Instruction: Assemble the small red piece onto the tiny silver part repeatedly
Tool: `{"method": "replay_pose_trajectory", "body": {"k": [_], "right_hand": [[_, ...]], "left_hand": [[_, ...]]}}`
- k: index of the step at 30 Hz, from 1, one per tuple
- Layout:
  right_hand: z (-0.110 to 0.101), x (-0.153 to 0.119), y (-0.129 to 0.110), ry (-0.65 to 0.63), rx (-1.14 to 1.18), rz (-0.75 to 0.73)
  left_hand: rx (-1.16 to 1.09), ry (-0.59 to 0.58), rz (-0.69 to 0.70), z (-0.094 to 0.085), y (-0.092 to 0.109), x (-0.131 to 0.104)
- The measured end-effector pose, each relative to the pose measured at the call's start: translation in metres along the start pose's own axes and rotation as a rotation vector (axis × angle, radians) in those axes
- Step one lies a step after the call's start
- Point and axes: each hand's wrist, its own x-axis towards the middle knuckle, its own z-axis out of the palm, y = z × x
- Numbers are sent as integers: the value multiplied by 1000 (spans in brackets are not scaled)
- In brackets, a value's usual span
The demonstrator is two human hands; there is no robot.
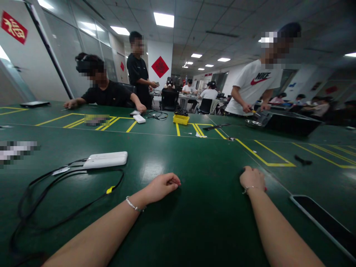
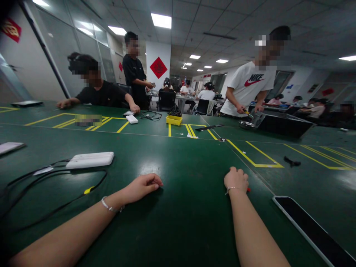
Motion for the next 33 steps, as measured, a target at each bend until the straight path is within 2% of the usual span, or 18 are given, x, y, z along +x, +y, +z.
{"method": "replay_pose_trajectory", "body": {"k": [5, 7, 10, 12, 13, 15, 17, 20, 22, 24, 26, 28, 29, 31, 33], "right_hand": [[4, 6, 3, 117, 50, -133], [0, 3, -5, 197, 125, -233], [-9, -18, -38, 293, 308, -457], [-12, -43, -70, 269, 470, -624], [-12, -58, -87, 211, 566, -692], [-8, -88, -118, -4, 788, -754], [-3, -114, -140, -289, 1020, -714], [4, -137, -154, -663, 1272, -605], [5, -143, -155, -796, 1345, -560], [4, -145, -154, -838, 1351, -545], [1, -142, -153, -832, 1289, -576], [-5, -136, -151, -765, 1132, -673], [-9, -130, -148, -681, 1010, -732], [-17, -113, -137, -415, 701, -808], [-23, -91, -118, -150, 362, -755]], "left_hand": [[-7, 5, 6, 0, -1, 0], [-22, 3, 7, 0, -1, 0], [-57, 8, 2, 1, -2, 1], [-49, 52, 5, 1, -3, 2], [-29, 87, 11, 2, -4, 2], [28, 138, 32, 3, -5, 2], [78, 171, 71, 5, -4, 2], [227, 141, 210, 8, 0, 2], [307, 132, 260, 9, 3, 2], [350, 135, 268, 11, 4, 3], [376, 148, 254, 11, 4, 3], [387, 166, 212, 11, 2, 3], [382, 179, 181, 10, 1, 3], [347, 205, 111, 8, 0, 2], [296, 232, 57, 6, -1, 2]]}}
